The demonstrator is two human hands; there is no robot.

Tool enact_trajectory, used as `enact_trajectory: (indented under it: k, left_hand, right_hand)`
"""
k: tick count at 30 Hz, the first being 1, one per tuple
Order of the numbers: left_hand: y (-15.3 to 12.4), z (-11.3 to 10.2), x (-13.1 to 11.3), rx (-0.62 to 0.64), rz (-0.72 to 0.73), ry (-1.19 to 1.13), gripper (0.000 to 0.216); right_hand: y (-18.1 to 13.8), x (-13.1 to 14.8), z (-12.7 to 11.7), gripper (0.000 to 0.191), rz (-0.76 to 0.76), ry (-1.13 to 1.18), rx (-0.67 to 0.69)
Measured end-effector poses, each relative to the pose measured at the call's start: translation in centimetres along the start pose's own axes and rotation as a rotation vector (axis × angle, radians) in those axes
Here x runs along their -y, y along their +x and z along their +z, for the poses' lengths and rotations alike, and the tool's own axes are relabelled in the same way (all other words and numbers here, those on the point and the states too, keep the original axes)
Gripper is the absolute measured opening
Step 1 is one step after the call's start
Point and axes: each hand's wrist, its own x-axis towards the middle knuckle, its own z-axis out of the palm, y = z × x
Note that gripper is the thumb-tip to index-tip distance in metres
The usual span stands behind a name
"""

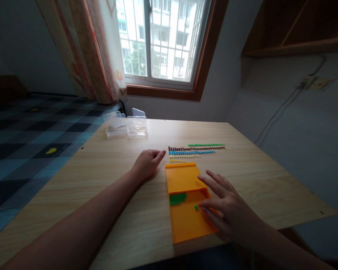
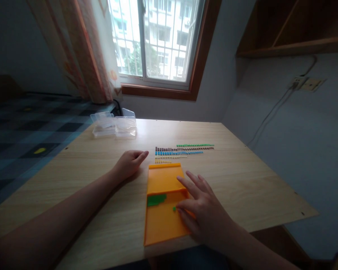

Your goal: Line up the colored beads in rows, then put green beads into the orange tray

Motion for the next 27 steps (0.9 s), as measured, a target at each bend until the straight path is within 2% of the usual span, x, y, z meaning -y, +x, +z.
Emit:
enact_trajectory:
  k: [6,18,27]
  left_hand:
    - [0.0,0.1,-0.2,0.035,0.022,0.064,0.051]
    - [-0.1,0.3,-0.3,0.054,0.042,0.083,0.052]
    - [-0.2,0.3,-0.4,0.064,0.044,0.083,0.053]
  right_hand:
    - [-0.5,0.1,0.3,0.019,-0.006,-0.038,0.032]
    - [0.4,0.4,0.8,0.02,-0.035,-0.075,-0.007]
    - [3.3,-1.4,0.6,0.02,-0.23,-0.052,-0.005]
